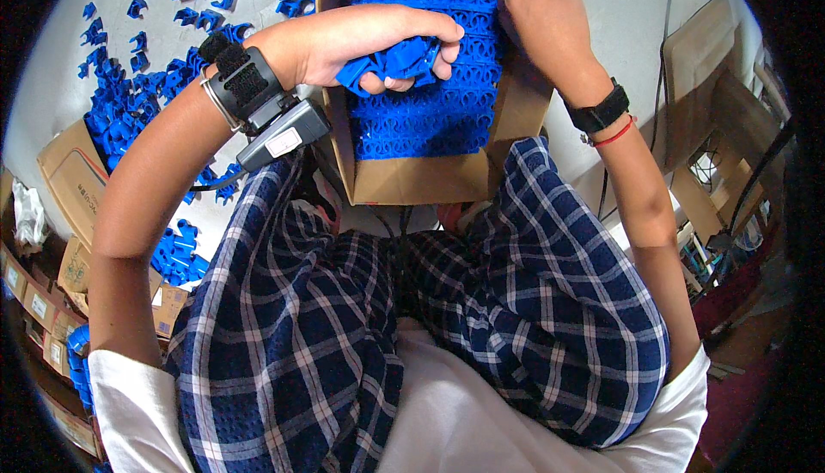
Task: The person sits cross-legged and repeatedly picks small blue plastic clips from a pile on the floor, then inserts them into slots on a blue plastic sheet inside a cardboard box. The person handles the clips one at a time and places them into the sheet throughout the clip.
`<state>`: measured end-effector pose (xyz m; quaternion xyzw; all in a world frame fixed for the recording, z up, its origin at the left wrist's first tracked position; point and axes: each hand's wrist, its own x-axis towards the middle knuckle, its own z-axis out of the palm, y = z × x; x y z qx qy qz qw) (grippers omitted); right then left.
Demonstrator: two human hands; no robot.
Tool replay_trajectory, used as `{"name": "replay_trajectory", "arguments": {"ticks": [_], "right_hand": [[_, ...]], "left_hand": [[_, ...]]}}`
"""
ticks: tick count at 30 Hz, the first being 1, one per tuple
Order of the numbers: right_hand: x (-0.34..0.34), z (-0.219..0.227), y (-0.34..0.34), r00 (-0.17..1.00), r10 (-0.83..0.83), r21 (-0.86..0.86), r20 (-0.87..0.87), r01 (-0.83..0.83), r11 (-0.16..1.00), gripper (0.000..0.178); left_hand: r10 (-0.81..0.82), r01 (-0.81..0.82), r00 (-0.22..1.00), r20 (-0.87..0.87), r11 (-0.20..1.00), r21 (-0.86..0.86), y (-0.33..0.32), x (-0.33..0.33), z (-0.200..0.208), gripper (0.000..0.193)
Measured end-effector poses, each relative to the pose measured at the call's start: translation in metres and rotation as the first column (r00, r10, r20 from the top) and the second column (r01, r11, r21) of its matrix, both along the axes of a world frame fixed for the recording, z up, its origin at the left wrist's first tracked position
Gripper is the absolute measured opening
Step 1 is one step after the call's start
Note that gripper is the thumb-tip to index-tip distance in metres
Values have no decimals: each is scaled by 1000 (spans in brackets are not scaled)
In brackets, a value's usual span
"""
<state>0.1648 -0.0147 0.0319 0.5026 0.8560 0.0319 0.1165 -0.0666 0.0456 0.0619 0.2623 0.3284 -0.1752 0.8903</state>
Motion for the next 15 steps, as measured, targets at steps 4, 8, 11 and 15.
{"name": "replay_trajectory", "arguments": {"ticks": [4, 8, 11, 15], "right_hand": [[1, 2, 1, 995, -90, -187, -43, 80, 979, 6], [2, -2, 0, 997, -46, -81, -59, 41, 996, 9], [5, -7, -1, 993, -12, -39, -114, 8, 999, 12], [9, -13, 0, 988, -10, -88, -155, -4, 996, 13]], "left_hand": [[0, 0, 1000, 4, 1000, 11, 0, 0, 0, 32], [-8, 8, 1000, -6, 1000, 9, 0, 1, 0, 33], [-6, 6, 1000, 0, 1000, 17, -1, 0, 0, 33], [-1, 1, 1000, -1, 999, 32, -2, -1, 0, 33]]}}
